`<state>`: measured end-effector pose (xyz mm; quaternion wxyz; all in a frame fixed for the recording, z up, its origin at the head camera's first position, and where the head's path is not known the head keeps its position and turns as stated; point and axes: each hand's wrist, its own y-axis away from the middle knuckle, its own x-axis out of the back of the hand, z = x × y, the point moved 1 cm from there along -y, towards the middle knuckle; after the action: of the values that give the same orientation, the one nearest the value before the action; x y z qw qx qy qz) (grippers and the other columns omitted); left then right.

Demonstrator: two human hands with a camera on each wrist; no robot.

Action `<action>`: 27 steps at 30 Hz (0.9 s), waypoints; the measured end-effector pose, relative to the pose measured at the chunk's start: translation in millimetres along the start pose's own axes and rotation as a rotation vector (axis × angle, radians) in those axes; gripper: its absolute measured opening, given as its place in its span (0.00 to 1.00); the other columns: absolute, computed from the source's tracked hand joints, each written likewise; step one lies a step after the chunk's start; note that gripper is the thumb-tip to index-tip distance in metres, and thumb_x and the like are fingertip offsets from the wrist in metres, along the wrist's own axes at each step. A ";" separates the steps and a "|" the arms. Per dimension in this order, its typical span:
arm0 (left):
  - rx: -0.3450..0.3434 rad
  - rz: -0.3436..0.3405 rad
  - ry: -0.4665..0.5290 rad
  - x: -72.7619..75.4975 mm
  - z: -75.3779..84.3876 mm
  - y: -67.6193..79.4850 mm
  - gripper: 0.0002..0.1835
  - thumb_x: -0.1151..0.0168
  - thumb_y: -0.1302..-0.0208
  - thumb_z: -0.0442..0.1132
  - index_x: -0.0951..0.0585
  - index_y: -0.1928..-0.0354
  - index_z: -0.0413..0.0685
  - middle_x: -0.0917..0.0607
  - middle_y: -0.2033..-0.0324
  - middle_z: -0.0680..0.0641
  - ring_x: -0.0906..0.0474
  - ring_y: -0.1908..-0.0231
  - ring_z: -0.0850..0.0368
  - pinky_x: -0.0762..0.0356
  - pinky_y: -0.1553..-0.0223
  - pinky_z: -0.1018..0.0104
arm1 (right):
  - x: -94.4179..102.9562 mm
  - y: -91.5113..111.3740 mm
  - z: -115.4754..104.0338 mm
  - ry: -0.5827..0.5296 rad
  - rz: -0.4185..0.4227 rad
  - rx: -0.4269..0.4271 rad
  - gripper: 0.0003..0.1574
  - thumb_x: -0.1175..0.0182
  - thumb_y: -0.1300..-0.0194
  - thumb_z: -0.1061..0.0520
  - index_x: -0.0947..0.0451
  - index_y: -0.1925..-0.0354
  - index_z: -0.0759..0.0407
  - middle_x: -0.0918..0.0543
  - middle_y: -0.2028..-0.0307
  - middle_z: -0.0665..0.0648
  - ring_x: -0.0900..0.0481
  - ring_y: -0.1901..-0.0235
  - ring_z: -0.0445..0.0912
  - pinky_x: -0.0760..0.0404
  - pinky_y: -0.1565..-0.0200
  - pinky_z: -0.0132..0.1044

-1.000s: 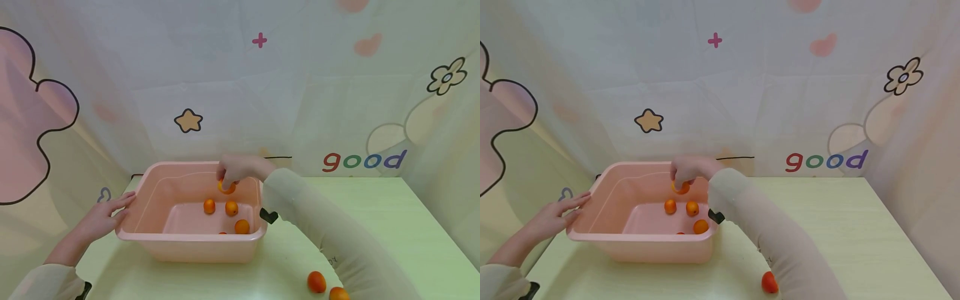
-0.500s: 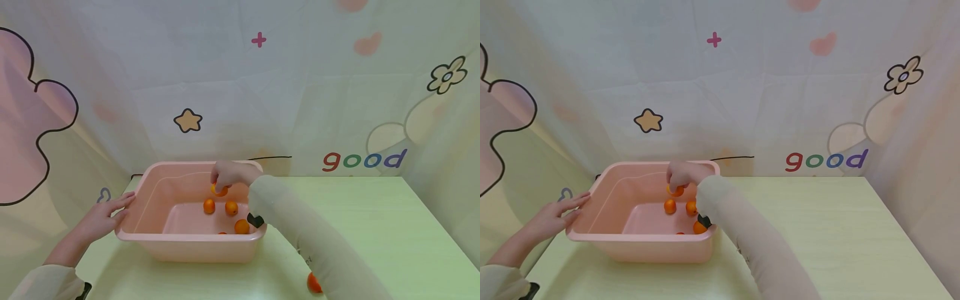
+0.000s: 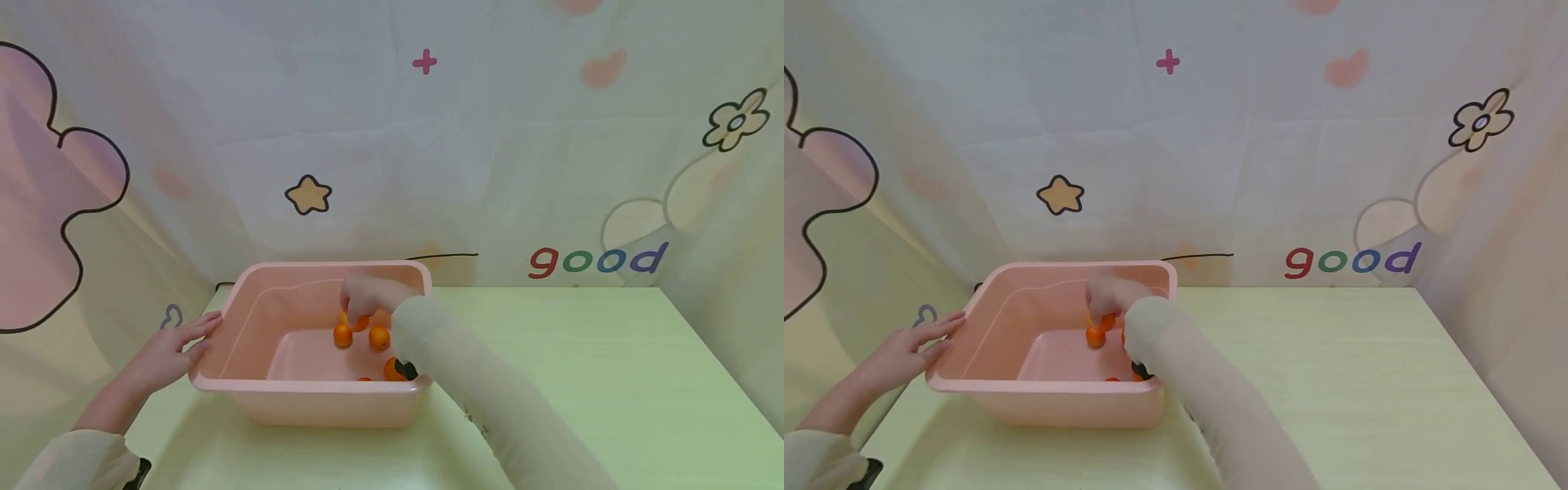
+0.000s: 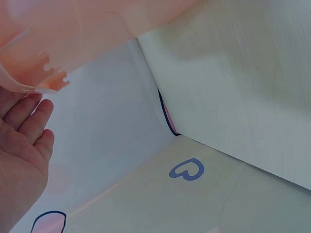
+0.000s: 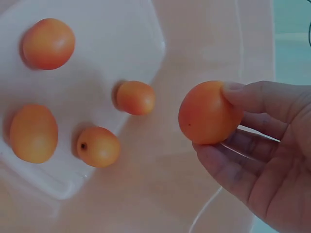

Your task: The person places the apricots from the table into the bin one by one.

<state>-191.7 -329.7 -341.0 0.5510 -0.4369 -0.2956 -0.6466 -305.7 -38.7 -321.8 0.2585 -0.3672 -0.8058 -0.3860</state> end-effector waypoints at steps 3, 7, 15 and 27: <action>0.000 0.001 0.001 -0.4 0.2 0.0 0.24 0.49 0.39 0.34 0.35 0.41 0.35 0.36 0.40 0.34 0.39 0.44 0.30 0.35 0.53 0.37 | -6.6 1.3 3.3 -0.157 0.011 -0.099 0.11 0.37 0.56 0.64 0.23 0.70 0.52 0.24 0.68 0.53 0.27 0.64 0.51 0.28 0.65 0.43; 0.004 0.001 0.003 -0.8 0.2 -0.1 0.24 0.49 0.39 0.34 0.35 0.40 0.35 0.36 0.40 0.34 0.39 0.44 0.30 0.34 0.54 0.37 | -14.9 2.5 7.1 -0.313 0.040 -0.175 0.15 0.38 0.58 0.65 0.26 0.69 0.51 0.26 0.65 0.53 0.28 0.62 0.53 0.27 0.68 0.43; 0.013 -0.004 0.000 -0.7 0.4 -0.5 0.24 0.49 0.38 0.35 0.36 0.40 0.36 0.37 0.39 0.34 0.40 0.43 0.30 0.35 0.53 0.36 | -23.5 -1.8 9.0 -0.285 -0.009 -0.164 0.17 0.40 0.59 0.68 0.28 0.68 0.53 0.27 0.65 0.55 0.28 0.67 0.53 0.28 0.80 0.38; 0.047 -0.021 0.002 -0.1 0.9 -0.8 0.24 0.49 0.38 0.35 0.36 0.39 0.37 0.37 0.39 0.35 0.41 0.42 0.31 0.37 0.52 0.35 | -25.6 -7.3 3.0 -0.010 -0.062 -0.120 0.18 0.38 0.60 0.71 0.29 0.70 0.54 0.28 0.67 0.55 0.30 0.66 0.50 0.23 0.71 0.40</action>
<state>-192.3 -328.8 -340.6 0.5547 -0.4200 -0.3146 -0.6457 -296.6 -49.4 -344.6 0.2199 -0.3589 -0.7934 -0.4396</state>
